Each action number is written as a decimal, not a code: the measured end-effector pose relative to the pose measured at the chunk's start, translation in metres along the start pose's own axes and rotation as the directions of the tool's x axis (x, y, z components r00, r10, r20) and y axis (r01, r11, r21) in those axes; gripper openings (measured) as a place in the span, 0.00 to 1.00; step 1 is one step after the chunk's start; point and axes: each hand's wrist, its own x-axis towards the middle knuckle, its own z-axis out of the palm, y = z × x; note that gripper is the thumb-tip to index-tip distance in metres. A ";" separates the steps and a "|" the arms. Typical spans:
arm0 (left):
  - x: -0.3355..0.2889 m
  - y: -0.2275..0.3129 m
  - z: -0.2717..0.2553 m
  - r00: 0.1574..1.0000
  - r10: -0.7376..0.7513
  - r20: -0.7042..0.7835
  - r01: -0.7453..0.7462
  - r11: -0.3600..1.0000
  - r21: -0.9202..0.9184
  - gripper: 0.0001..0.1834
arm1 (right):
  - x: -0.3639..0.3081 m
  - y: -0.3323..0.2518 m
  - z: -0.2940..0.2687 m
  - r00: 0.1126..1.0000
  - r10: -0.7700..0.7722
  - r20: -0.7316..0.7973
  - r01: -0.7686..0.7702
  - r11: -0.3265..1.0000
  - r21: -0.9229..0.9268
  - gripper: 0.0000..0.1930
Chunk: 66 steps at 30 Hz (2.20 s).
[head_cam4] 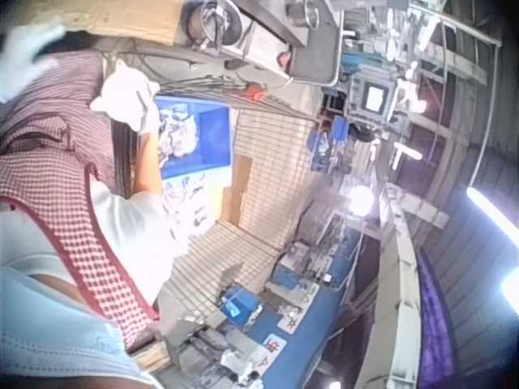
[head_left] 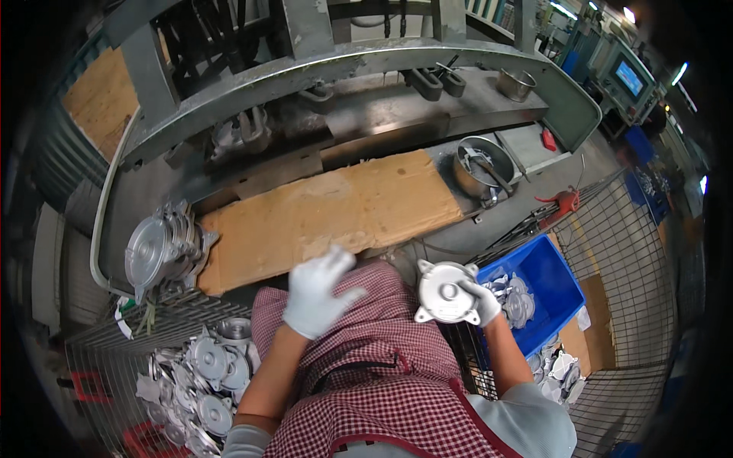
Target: The person retrieves metal parts from a wire bin, loads them into a machine, scrapes their edges with a handheld deburring tool, and places the finished parts into a container.
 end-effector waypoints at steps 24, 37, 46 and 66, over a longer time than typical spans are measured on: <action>-0.004 -0.137 -0.014 0.898 -0.307 -0.315 0.415 0.829 0.374 0.17 | -0.001 -0.124 0.121 0.040 -0.830 0.557 -0.091 -0.558 -0.825 0.15; -0.003 -0.137 -0.015 0.889 -0.332 -0.315 0.435 0.826 0.358 0.17 | 0.014 -0.178 0.125 0.380 -0.848 0.369 -0.089 -0.431 -0.898 0.21; -0.008 -0.141 -0.016 0.888 -0.331 -0.320 0.438 0.820 0.368 0.17 | -0.002 -0.145 0.078 0.247 -0.967 0.055 0.128 -0.024 -0.991 0.22; -0.004 -0.141 -0.015 0.885 -0.303 -0.354 0.424 0.839 0.340 0.14 | 0.253 -0.092 0.371 0.526 -0.558 0.642 0.238 -0.628 -0.741 0.17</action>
